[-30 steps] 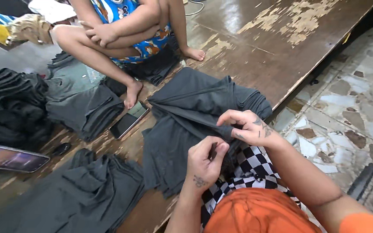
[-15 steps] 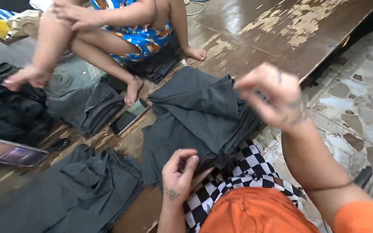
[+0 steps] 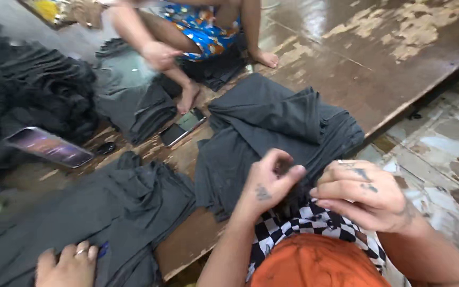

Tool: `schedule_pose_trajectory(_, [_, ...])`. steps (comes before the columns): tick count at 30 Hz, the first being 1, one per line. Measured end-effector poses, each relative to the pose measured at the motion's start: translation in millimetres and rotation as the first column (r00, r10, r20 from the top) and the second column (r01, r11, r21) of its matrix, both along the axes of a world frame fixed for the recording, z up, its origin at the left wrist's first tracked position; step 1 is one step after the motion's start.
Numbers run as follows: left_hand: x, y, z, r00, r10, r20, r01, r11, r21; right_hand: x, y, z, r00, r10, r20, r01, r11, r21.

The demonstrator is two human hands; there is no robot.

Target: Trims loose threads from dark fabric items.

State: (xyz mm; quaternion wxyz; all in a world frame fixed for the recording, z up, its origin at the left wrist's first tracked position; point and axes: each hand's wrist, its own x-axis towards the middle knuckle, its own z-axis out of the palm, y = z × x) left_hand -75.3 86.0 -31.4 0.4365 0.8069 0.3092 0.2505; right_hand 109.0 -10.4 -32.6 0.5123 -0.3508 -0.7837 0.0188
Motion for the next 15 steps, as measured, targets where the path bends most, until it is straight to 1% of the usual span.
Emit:
schedule_pose_trajectory(1, [4, 4, 5, 0.994, -0.035, -0.105, 0.033, 0.999, -0.019, -1, 2, -1, 1.0, -0.001, -0.007, 0.001, 1.0, 0.018])
schedule_pose_trajectory(2, [5, 6, 9, 0.988, -0.049, -0.146, 0.046, 0.999, -0.026, 0, 3, -3, 1.0, 0.003, -0.012, -0.002, 0.999, 0.032])
schedule_pose_trajectory(3, [4, 9, 12, 0.988, -0.052, -0.146, 0.048, 0.998, -0.03, 1, 6, -5, 1.0, 0.01, -0.013, -0.01, 0.999, 0.038])
schedule_pose_trajectory(4, [2, 10, 12, 0.994, -0.039, -0.105, 0.034, 0.999, -0.042, 2, 10, -9, 1.0, 0.016, -0.012, -0.015, 0.999, 0.028])
schedule_pose_trajectory(5, [1, 10, 11, 1.0, 0.003, -0.016, -0.004, 0.998, -0.061, 4, 15, -15, 1.0, 0.01, -0.004, -0.01, 1.0, -0.004])
schedule_pose_trajectory(6, [0, 9, 7, 0.991, 0.067, 0.112, -0.057, 0.994, -0.094, 4, 21, -22, 1.0, -0.007, 0.007, 0.008, 0.998, -0.058])
schedule_pose_trajectory(7, [-1, 9, 4, 0.957, 0.134, 0.257, -0.099, 0.985, -0.145, 3, 27, -30, 0.999, -0.046, 0.019, 0.048, 0.991, -0.128])
schedule_pose_trajectory(8, [-1, 7, 1, 0.903, 0.179, 0.39, -0.104, 0.973, -0.206, 1, 34, -38, 0.994, -0.104, 0.029, 0.108, 0.978, -0.18])
schedule_pose_trajectory(9, [-1, 6, -1, 0.846, 0.201, 0.495, -0.075, 0.962, -0.262, -3, 38, -43, 0.986, -0.16, 0.038, 0.165, 0.962, -0.216])
schedule_pose_trajectory(10, [-1, 5, -2, 0.799, 0.204, 0.565, -0.023, 0.95, -0.311, -6, 40, -43, 0.978, -0.202, 0.058, 0.21, 0.951, -0.226])
schedule_pose_trajectory(12, [0, 4, -6, 0.743, 0.208, 0.636, 0.08, 0.916, -0.393, -10, 43, -41, 0.962, -0.255, 0.097, 0.267, 0.952, -0.147])
schedule_pose_trajectory(13, [0, 4, -9, 0.728, 0.214, 0.652, 0.12, 0.896, -0.428, -9, 43, -43, 0.961, -0.255, 0.105, 0.266, 0.959, -0.1])
schedule_pose_trajectory(14, [-2, 5, -11, 0.72, 0.217, 0.659, 0.15, 0.879, -0.454, -4, 39, -45, 0.973, -0.213, 0.095, 0.223, 0.968, -0.114])
schedule_pose_trajectory(15, [-4, 6, -12, 0.718, 0.217, 0.661, 0.168, 0.868, -0.467, 6, 35, -46, 0.988, -0.14, 0.064, 0.149, 0.974, -0.168])
